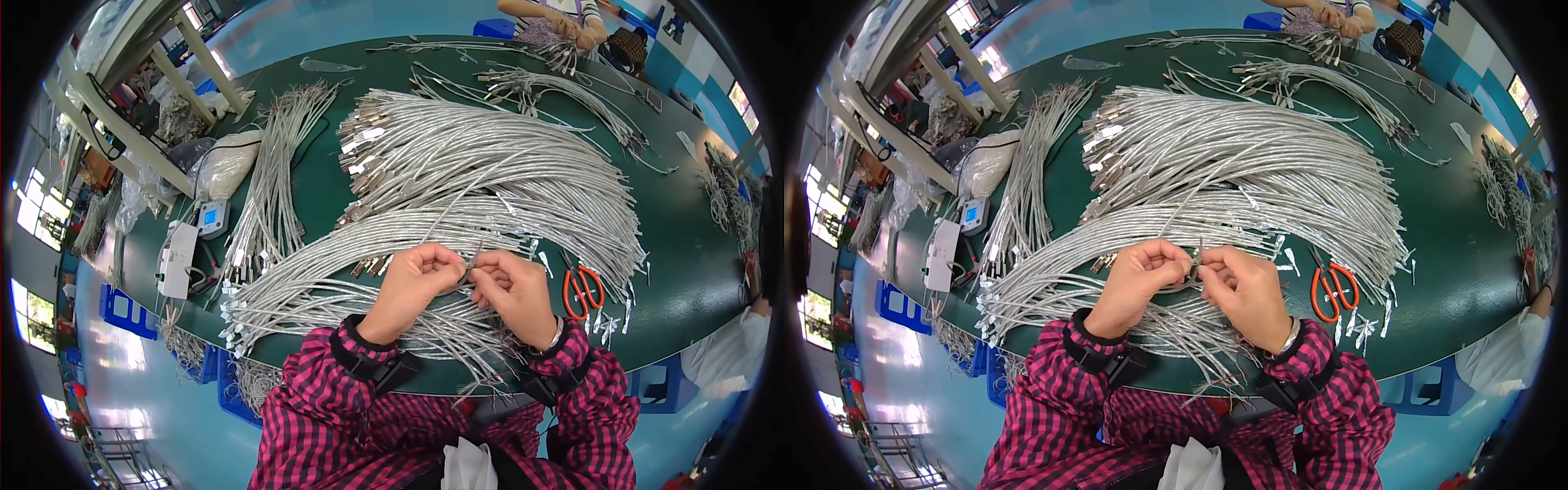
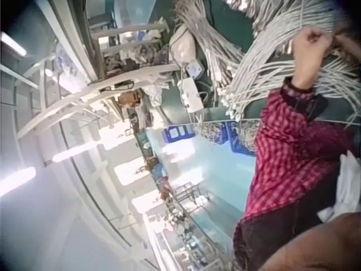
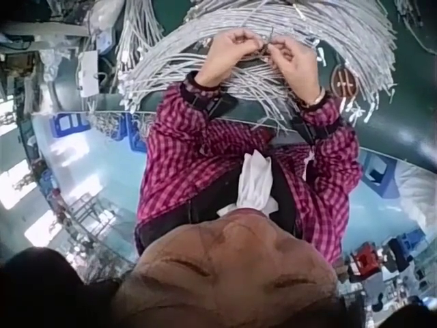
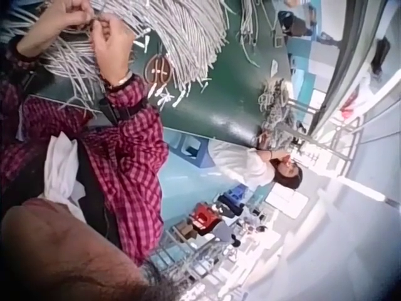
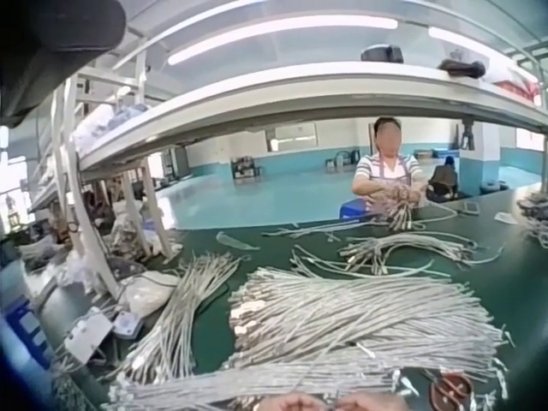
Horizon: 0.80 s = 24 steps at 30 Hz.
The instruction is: The person picks up a wire from a pile, separates the strands at one end by hand, and trims them using shears. They then pick up a small component from a blue bin and slide it onto the wire.
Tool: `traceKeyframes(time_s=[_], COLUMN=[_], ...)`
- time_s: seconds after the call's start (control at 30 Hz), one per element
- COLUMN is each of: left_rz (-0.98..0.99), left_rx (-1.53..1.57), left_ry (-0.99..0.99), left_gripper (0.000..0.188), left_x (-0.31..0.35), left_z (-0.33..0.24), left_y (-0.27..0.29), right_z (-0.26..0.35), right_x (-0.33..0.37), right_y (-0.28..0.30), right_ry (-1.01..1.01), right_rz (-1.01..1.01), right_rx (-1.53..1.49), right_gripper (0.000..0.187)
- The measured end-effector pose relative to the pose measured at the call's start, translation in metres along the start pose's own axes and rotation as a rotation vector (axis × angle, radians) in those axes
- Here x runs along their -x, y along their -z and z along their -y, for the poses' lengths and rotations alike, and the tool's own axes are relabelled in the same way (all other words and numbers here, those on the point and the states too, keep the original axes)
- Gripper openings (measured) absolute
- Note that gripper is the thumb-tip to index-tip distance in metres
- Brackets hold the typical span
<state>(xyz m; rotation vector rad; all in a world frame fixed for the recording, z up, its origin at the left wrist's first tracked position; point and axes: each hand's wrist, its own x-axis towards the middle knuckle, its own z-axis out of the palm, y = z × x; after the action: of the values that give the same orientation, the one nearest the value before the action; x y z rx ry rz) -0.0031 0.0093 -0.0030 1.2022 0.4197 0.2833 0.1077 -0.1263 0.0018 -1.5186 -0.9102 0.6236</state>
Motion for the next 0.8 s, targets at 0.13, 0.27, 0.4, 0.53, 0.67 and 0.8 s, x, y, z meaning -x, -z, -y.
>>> traceKeyframes(time_s=[0.13,0.27,0.4,0.53,0.67,0.8], left_rz=[-0.001,0.041,0.059,0.058,0.044,0.018], left_rx=[-0.019,-0.001,-0.013,-0.055,0.041,0.167], left_ry=[-0.058,-0.103,-0.163,-0.219,-0.162,-0.049], left_gripper=[0.007,0.007,0.006,0.005,0.004,0.005], left_x=[0.0,-0.001,-0.002,-0.003,-0.001,-0.001], left_z=[0.003,0.004,0.006,0.01,0.007,0.004], left_y=[-0.002,-0.005,-0.008,-0.01,-0.01,-0.007], right_z=[-0.002,-0.005,-0.006,-0.003,-0.002,-0.001], right_x=[0.003,0.003,0.003,0.004,0.004,0.004], right_y=[-0.004,-0.006,-0.008,-0.009,-0.009,-0.01], right_ry=[0.078,0.169,0.213,0.215,0.128,0.047], right_rz=[-0.049,-0.107,-0.151,-0.164,-0.139,-0.128], right_rx=[0.082,0.136,0.158,0.157,0.055,-0.11], right_gripper=[0.011,0.013,0.012,0.01,0.009,0.009])
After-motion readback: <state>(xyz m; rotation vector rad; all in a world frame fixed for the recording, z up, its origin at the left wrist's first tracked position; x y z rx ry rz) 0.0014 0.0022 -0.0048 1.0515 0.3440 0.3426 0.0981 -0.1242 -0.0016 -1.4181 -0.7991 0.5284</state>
